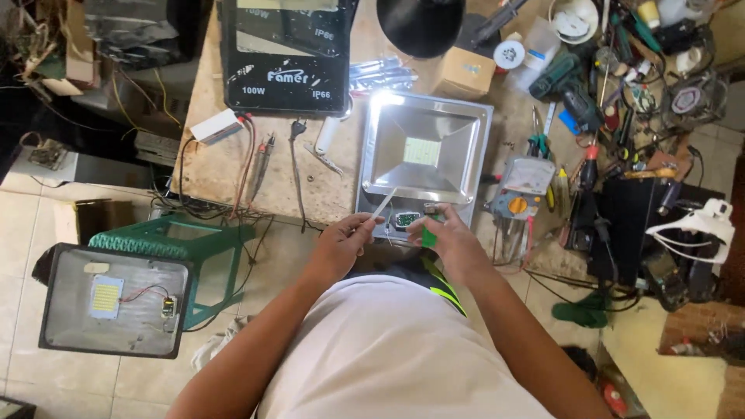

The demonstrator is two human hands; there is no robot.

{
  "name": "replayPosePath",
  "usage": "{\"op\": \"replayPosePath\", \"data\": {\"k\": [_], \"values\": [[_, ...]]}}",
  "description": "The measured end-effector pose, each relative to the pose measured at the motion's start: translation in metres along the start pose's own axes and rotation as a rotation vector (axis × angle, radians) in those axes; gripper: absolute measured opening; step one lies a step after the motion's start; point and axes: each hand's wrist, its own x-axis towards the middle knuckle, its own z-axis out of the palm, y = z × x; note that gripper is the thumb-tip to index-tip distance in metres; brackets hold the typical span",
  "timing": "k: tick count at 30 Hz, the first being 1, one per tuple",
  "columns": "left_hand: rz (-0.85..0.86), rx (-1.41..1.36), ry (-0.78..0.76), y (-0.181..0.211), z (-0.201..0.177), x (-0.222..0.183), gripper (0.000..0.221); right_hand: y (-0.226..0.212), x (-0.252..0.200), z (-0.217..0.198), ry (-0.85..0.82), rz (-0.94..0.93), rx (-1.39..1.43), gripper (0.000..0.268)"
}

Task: Assembling the internal PCB and wiring of an LED floodlight fixture on a repair bench.

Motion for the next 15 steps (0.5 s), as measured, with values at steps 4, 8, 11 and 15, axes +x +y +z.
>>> {"op": "replayPosePath", "data": {"k": [4,8,11,15], "values": [[0.029,0.040,-0.147,0.009,0.006,0.001,0.036,-0.020,-0.001,0.023,0.061,-0.087,-0.051,0.040],[0.075,0.161,-0.151,0.011,0.013,0.003,0.034,-0.031,-0.005,0.031,0.146,-0.193,-0.197,0.019],[0.146,0.232,-0.052,0.016,0.019,0.003,0.030,-0.025,0.002,0.016,0.167,-0.185,-0.195,0.014],[0.133,0.259,0.019,0.028,0.022,0.001,0.030,-0.001,0.005,-0.008,0.094,0.047,0.108,0.018]]}}
